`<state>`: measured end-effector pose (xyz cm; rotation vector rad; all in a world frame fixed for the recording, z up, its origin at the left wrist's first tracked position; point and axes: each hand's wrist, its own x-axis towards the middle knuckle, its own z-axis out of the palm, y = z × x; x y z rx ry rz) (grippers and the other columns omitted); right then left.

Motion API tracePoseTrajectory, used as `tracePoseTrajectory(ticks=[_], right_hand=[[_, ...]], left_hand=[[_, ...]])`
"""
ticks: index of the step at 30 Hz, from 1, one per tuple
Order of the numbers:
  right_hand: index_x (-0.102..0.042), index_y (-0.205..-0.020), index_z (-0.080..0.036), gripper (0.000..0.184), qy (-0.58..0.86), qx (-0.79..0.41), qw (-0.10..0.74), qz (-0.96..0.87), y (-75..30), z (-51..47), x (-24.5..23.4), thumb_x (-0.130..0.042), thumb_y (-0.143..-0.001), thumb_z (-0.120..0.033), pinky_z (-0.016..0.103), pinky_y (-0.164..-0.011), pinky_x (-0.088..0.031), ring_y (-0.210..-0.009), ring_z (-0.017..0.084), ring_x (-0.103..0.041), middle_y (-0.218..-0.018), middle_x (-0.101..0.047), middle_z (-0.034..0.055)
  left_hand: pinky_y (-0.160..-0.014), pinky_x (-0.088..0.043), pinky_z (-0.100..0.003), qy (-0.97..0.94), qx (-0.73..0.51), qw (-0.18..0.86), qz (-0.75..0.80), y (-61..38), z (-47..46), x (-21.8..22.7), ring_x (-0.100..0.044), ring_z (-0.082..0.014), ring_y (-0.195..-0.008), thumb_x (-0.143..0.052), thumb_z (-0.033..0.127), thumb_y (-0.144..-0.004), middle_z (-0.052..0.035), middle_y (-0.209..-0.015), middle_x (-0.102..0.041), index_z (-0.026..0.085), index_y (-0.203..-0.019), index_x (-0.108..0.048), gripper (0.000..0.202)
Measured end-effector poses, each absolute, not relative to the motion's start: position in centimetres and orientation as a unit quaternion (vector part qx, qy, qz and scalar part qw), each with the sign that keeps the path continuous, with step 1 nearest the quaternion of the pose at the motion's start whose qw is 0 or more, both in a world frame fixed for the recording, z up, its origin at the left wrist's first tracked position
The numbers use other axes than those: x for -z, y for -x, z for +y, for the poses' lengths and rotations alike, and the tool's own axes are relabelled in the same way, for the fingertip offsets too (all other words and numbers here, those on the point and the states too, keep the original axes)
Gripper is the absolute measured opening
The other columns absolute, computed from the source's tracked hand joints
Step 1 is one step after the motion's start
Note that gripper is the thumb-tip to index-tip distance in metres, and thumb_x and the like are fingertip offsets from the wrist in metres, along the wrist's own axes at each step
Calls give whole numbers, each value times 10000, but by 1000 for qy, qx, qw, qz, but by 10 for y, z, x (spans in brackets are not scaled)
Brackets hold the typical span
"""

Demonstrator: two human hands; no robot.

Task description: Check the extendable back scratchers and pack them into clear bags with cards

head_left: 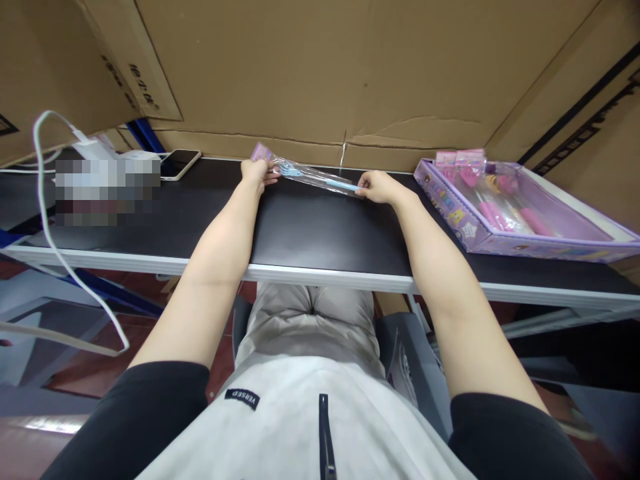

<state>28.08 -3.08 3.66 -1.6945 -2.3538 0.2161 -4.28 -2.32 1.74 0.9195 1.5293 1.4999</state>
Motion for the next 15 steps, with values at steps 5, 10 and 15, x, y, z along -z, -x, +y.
tracePoseTrajectory(ticks=[5, 10, 15], right_hand=[[-835, -1157, -148, 208, 599, -61, 110, -791, -291, -25, -33, -785, -966, -212, 425, -1040, -617, -1078, 284, -787, -1151, -838, 145], [-827, -1161, -144, 205, 614, -45, 109, -781, -299, -21, -32, -756, -972, -180, 416, -1018, -632, -1053, 282, -791, -1137, -837, 146], [-821, -1114, -154, 148, 618, -83, 120, -773, -298, -24, -34, -744, -988, -166, 358, -930, -633, -931, 247, -776, -1021, -827, 120]], left_hand=[[-978, -696, -335, -331, -599, 392, 615, 48, -25, -18, -802, -301, -1292, -732, 148, -929, -171, -1359, -831, 152, -1392, -721, 463], [-942, -716, -326, -275, -634, 387, 611, 53, -26, -18, -829, -279, -1223, -565, 20, -955, -194, -1354, -824, 69, -1388, -694, 455], [-800, -736, -325, -231, -668, 378, 598, 52, -22, -17, -864, -288, -1097, -567, 27, -971, -143, -1100, -864, 120, -1269, -731, 353]])
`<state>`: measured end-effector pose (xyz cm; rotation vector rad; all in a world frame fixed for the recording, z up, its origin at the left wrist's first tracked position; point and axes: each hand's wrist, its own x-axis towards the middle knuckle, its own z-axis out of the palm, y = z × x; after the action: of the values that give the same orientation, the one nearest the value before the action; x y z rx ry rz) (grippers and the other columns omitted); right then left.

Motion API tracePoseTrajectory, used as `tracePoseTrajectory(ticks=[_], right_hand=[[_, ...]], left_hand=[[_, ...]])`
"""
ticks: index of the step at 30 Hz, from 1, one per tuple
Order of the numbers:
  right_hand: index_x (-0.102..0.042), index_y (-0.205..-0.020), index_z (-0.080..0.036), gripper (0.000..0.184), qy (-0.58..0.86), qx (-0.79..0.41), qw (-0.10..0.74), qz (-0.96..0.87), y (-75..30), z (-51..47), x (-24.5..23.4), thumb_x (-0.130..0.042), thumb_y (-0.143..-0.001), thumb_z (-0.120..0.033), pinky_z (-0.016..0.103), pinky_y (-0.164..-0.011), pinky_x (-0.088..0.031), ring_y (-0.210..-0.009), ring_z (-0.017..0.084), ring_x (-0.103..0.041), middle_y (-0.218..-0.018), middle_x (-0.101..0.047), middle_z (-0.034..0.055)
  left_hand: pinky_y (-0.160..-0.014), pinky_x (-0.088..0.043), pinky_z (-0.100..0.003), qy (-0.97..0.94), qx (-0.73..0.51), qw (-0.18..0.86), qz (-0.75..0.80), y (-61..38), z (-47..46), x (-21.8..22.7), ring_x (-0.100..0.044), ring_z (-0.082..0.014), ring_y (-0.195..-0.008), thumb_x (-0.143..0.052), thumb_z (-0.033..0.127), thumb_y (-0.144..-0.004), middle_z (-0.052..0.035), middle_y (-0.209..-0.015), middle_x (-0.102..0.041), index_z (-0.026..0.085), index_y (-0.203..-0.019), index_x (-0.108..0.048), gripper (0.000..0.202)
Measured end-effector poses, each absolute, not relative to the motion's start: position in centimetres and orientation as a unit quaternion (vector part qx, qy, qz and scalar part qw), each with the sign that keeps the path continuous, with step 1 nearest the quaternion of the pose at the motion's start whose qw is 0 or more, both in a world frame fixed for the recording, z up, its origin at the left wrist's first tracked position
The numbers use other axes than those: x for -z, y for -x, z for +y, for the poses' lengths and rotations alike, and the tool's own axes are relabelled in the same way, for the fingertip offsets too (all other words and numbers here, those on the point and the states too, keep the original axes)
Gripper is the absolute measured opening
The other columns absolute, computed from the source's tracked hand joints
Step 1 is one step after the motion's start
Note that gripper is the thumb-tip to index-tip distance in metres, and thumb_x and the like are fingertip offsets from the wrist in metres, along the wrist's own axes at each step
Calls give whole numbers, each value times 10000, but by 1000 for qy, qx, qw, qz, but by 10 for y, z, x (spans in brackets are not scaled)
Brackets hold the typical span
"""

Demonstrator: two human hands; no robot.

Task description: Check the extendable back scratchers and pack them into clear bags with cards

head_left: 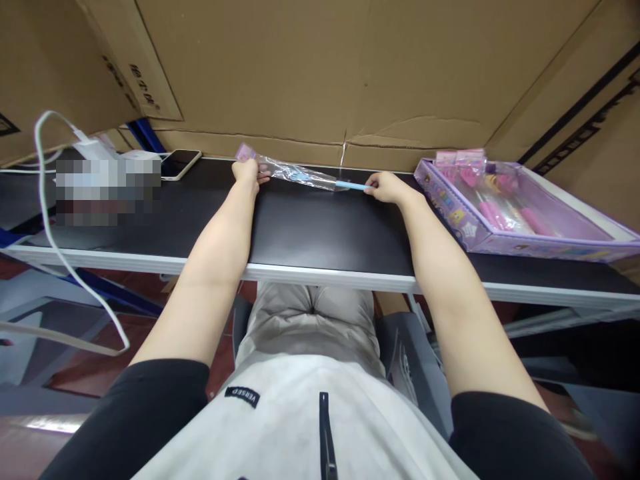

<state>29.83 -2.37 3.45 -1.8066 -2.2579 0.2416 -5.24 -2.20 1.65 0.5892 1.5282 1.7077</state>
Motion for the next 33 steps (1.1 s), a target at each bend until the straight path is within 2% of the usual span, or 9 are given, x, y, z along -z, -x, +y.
tracePoseTrajectory(ticks=[4, 10, 13, 17, 20, 25, 28, 33], right_hand=[[-785, -978, -173, 56, 628, -162, 163, -743, -297, -31, -38, -764, -978, -121, 311, -777, -592, -710, 172, -690, -873, -782, 60], [-661, -785, -178, 256, 626, -253, 212, -706, -295, -46, -46, -774, -953, -22, 246, -598, -430, -552, 88, -496, -712, -680, -9], [-658, -773, -177, 269, 621, -275, 216, -702, -296, -49, -48, -820, -931, -32, 232, -554, -395, -538, 78, -486, -678, -664, -20], [-651, -751, -174, 290, 618, -281, 226, -699, -298, -47, -47, -805, -936, -12, 213, -507, -383, -521, 69, -493, -655, -655, -22], [-632, -747, -181, 307, 615, -281, 240, -696, -299, -45, -46, -814, -935, -21, 199, -482, -378, -509, 68, -490, -635, -636, -28], [-583, -759, -191, 334, 624, -285, 291, -667, -299, -44, -45, -727, -975, 19, 199, -473, -357, -500, 69, -466, -638, -595, -29], [-551, -786, -206, 336, 615, -300, 346, -642, -298, -42, -46, -648, -1019, 15, 203, -468, -343, -494, 76, -444, -631, -557, -33], [-504, -869, -242, 292, 567, -334, 453, -601, -299, -32, -45, -661, -1038, -61, 181, -450, -348, -496, 81, -424, -661, -526, -53]], left_hand=[[-693, -685, -243, -223, -679, 376, 590, 53, -17, -14, -869, -262, -1000, -566, 35, -973, -111, -934, -839, 139, -1148, -734, 264], [-665, -653, -236, -226, -684, 372, 585, 52, -15, -14, -845, -220, -844, -597, 43, -940, -71, -823, -807, 153, -1105, -717, 232], [-661, -654, -240, -221, -684, 371, 587, 50, -18, -17, -837, -213, -815, -597, 46, -936, -81, -846, -813, 142, -1153, -717, 266], [-563, -638, -229, -215, -691, 353, 593, 51, -21, -20, -835, -235, -829, -594, 62, -937, -86, -843, -807, 150, -1288, -702, 378], [-577, -659, -242, -204, -703, 333, 594, 56, -20, -19, -833, -242, -874, -585, 53, -926, -93, -868, -818, 153, -1319, -699, 421], [-659, -671, -241, -179, -717, 310, 599, 66, -18, -17, -817, -213, -910, -453, 27, -1001, -79, -860, -768, 114, -1267, -685, 364], [-686, -680, -262, -173, -728, 298, 592, 69, -17, -15, -811, -220, -904, -464, 53, -1011, -57, -800, -715, 150, -1197, -693, 310], [-647, -645, -235, -168, -728, 291, 597, 71, -15, -13, -788, -199, -852, -487, 68, -1010, -51, -827, -695, 176, -1118, -674, 242]])
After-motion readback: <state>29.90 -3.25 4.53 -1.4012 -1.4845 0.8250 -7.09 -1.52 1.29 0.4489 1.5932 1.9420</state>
